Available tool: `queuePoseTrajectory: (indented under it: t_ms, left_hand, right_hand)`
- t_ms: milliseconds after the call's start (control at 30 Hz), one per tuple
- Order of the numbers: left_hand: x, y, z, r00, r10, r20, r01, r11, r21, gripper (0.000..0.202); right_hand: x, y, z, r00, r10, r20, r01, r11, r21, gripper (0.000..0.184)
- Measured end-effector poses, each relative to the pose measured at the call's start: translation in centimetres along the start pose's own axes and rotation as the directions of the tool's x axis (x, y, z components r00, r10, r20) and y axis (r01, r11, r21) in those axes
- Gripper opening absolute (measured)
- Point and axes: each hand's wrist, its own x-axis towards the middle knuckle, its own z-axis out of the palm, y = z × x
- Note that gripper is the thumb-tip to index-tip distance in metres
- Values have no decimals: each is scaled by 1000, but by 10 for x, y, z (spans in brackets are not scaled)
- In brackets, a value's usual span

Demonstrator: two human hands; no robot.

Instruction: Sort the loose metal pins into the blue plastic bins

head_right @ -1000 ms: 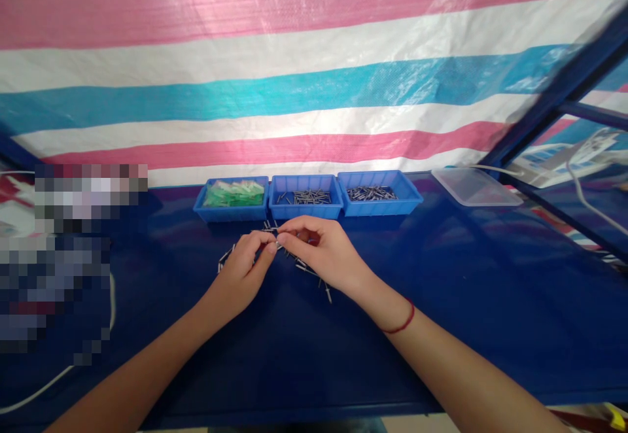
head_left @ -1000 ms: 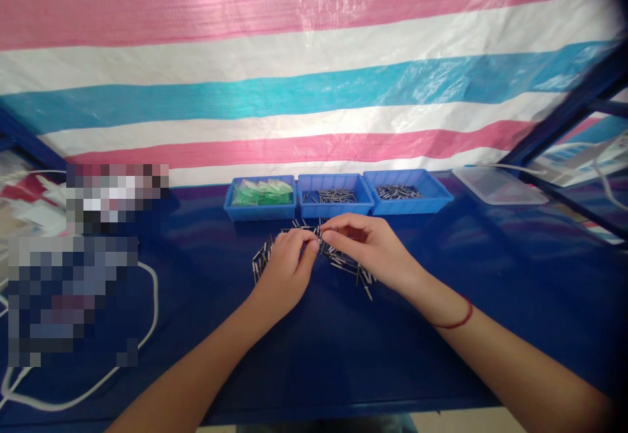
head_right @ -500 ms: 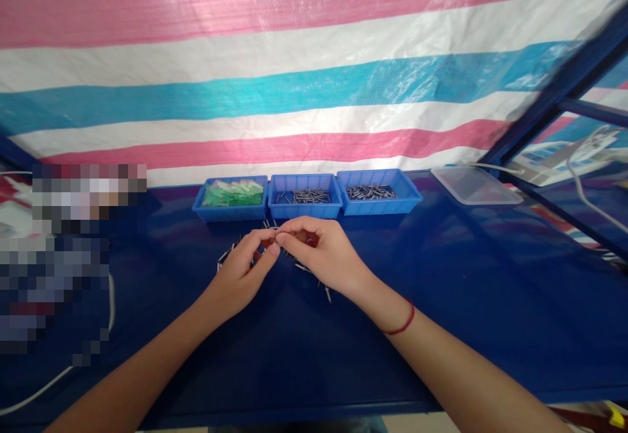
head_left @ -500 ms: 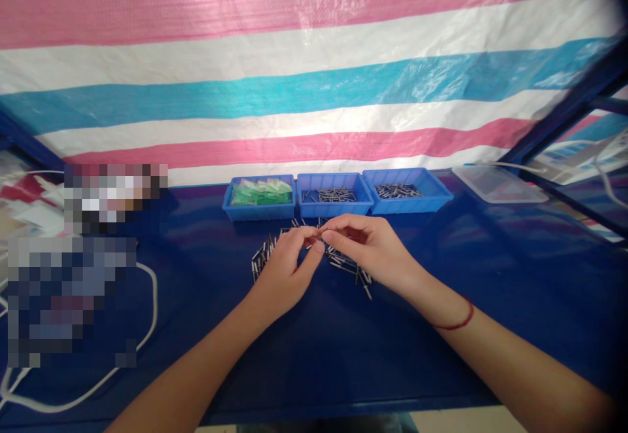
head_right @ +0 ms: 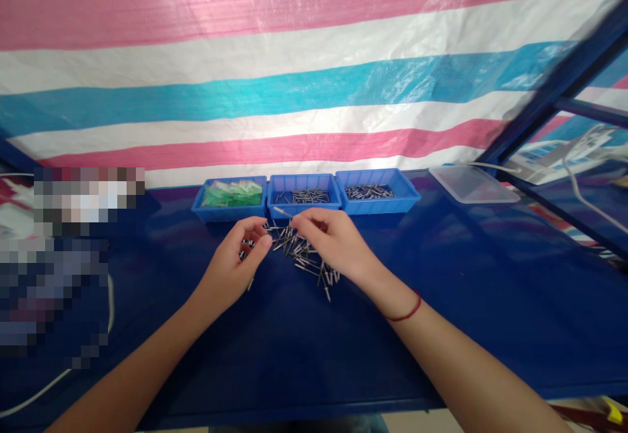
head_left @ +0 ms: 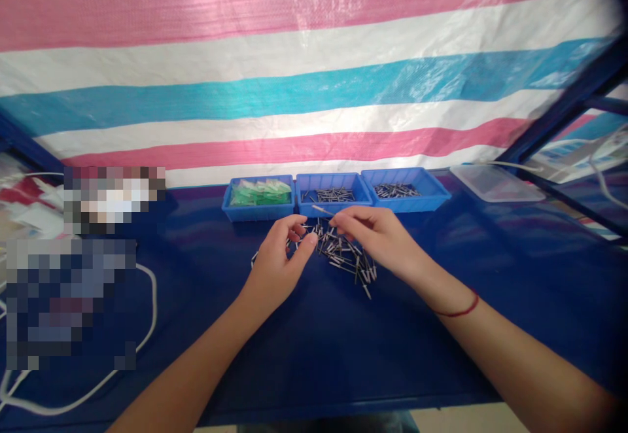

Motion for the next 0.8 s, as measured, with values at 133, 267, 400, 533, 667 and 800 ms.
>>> queuePoseTrajectory:
  t_ms: [133,267,400,533,667,800]
  left_hand:
    - [2,-1,-6,988,109,106,-132,960,246,23]
    - [1,-3,-9,968,105,230,-216,817,534,26]
    - [0,-9,-8,955,37,295,-227,729,646,23]
    - [1,-11,-7,944,41,328,-259,709,656,19]
    - [1,-9,-7,938,39,343,-276,684,675,20]
    - [2,-11,-6,949,47,312,-257,687,680,23]
  right_hand:
    - [17,13,-32,905,101,-413,-44,989,144,20]
    - [31,29,-62,792,444,-419,-150,807,572,19]
    - [33,35,-65,795,505,-336,-176,722,670,21]
    - [27,28,-44,869,417,-266,-180,767,616,15]
    - [18,19,-23,932,277,-234,-162,894,417,17]
    - [12,14,-10,969,156,-190,-121,975,184,22]
